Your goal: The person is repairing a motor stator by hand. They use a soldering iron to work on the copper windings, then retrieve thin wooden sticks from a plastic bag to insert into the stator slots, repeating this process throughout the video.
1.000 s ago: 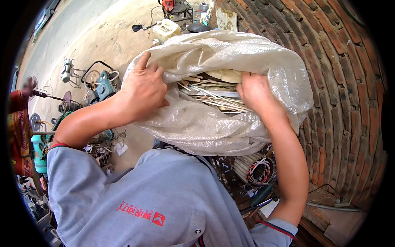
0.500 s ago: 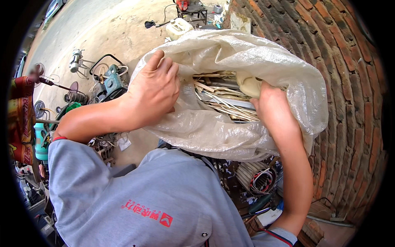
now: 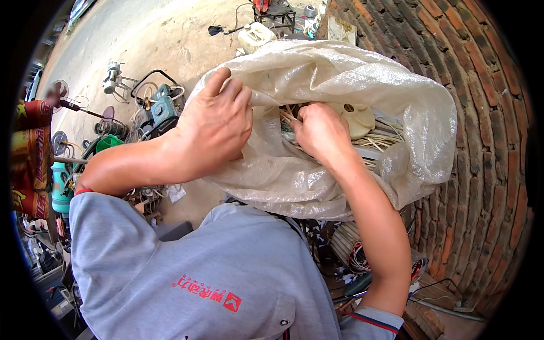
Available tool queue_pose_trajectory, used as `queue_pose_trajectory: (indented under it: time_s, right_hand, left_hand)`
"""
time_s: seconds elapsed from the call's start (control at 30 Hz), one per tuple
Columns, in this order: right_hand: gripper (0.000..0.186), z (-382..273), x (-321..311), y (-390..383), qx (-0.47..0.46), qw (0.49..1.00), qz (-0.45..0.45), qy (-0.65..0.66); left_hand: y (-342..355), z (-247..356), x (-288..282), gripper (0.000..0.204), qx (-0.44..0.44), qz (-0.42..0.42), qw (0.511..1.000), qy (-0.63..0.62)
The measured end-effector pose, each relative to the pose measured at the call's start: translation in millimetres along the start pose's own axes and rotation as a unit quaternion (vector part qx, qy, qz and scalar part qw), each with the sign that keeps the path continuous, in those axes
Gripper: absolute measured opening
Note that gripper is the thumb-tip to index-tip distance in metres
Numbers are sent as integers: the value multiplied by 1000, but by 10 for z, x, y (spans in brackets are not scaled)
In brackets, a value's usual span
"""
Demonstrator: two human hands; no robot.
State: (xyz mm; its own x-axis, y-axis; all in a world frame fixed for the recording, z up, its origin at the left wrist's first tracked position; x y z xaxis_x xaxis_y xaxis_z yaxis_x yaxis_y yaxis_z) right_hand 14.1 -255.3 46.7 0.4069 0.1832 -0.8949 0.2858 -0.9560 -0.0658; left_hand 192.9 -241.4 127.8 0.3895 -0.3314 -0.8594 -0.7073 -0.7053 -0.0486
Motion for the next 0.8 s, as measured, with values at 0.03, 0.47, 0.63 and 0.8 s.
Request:
queue_pose_trajectory:
  time_s: [0.03, 0.47, 0.63, 0.8]
  right_hand:
    - [26, 48, -114, -76, 7, 1000, 16, -1]
    - [18, 709, -602, -874, 123, 981, 32, 144]
    - [16, 728, -536, -906, 97, 977, 92, 168]
    - [19, 801, -491, -977, 107, 972, 119, 174]
  left_hand:
    - [9, -4, 6, 59, -1, 0, 1000, -3]
    - [238, 46, -41, 43, 24, 47, 995, -81]
    - [240, 159, -188, 38, 78, 44, 977, -193]
    - [172, 234, -169, 39, 125, 20, 956, -266]
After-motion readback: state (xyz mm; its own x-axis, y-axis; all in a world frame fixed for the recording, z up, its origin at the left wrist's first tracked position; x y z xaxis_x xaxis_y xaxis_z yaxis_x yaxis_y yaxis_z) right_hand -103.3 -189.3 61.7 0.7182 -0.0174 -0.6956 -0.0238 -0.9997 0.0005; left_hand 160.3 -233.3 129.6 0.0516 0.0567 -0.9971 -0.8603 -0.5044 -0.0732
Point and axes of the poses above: each hand's wrist, its own y-axis towards the middle knuckle, its own x-axis out of the palm, z = x × y, the point moved 4 cm from there along y, towards the middle knuckle, and after that the axes turned 11 degrees about -x, right-handed, at the moved point
